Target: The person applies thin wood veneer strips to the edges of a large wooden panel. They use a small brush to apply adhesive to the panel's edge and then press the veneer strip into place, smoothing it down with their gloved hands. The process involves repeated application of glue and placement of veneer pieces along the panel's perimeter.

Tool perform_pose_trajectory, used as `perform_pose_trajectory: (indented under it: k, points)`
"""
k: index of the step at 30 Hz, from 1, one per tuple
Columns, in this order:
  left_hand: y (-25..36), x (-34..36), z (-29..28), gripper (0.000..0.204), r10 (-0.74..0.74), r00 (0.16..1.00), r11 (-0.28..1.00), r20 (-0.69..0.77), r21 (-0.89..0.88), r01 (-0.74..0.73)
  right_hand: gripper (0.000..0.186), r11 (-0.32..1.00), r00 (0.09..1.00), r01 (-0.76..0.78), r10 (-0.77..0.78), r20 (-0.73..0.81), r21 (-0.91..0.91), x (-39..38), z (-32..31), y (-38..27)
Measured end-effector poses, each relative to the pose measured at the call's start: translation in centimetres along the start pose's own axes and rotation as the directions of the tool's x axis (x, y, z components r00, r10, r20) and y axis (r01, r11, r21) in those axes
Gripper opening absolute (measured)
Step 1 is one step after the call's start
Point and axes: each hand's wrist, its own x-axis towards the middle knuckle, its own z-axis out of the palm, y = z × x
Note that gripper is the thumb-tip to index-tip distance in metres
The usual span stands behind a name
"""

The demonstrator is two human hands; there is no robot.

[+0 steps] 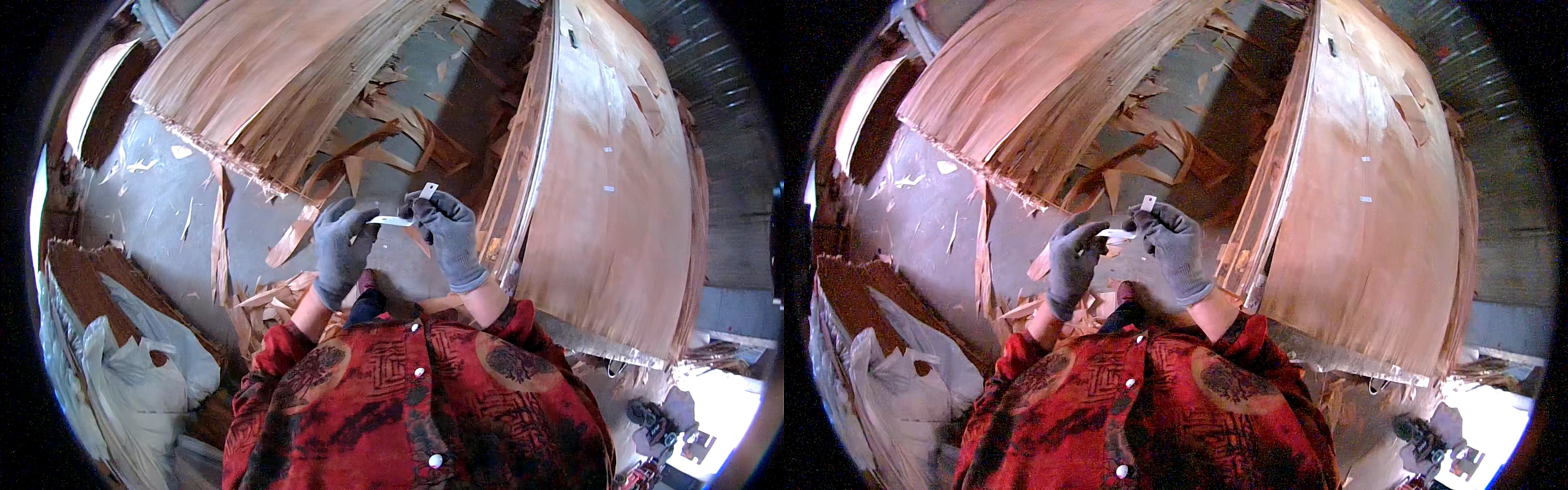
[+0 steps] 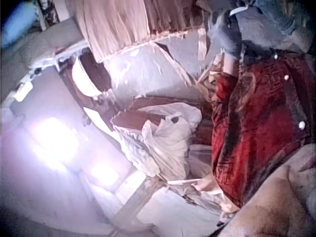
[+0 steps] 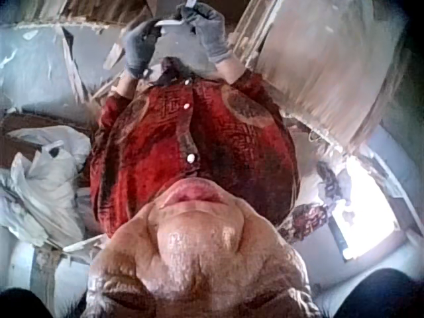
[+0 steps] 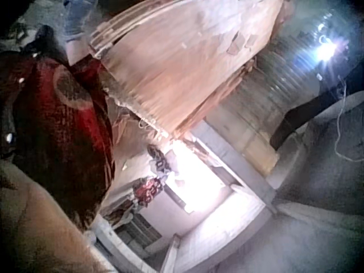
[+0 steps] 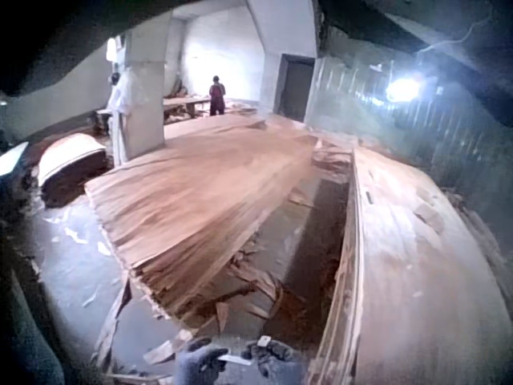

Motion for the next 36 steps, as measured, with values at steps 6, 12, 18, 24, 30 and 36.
perform_pose_trajectory:
  k: [6, 12, 18, 24, 30, 36]
  points:
    - [-0.3, 0.0, 0.0, 0.024, -0.204, 0.721, 0.804, 0.662, -0.307, 0.509, 0.016, 0.968, 0.995, 0.054, -0.032, -0.095, 0.243, -0.1, -1.0, 0.3]
    - [5.4, -1.6, 2.7, 0.031, -0.220, 0.617, 0.688, 0.756, -0.328, 0.647, 0.020, 0.884, 0.989, 0.059, 0.012, -0.147, 0.465, -4.3, -5.8, -1.4]
    - [13.0, -6.6, 8.9, 0.028, -0.275, 0.601, 0.770, 0.750, -0.202, 0.605, 0.019, 0.814, 0.964, 0.181, -0.036, -0.264, 0.552, -11.6, -14.7, 0.3]
    - [16.9, -11.9, 15.6, 0.032, -0.047, 0.650, 0.943, 0.758, -0.181, 0.279, 0.017, 0.726, 0.884, 0.255, 0.093, -0.458, 0.639, -20.4, -22.3, -0.6]
    - [23.9, -13.4, 21.9, 0.061, 0.819, 0.303, 0.424, 0.487, -0.159, -0.892, 0.018, 0.646, 0.570, 0.616, 0.028, -0.821, 0.451, -31.5, -29.2, -2.3]
    - [25.5, -17.1, 28.1, 0.056, 0.896, -0.051, 0.127, 0.440, -0.366, -0.922, 0.014, 0.510, 0.455, 0.739, 0.103, -0.884, 0.440, -41.1, -31.8, -2.0]
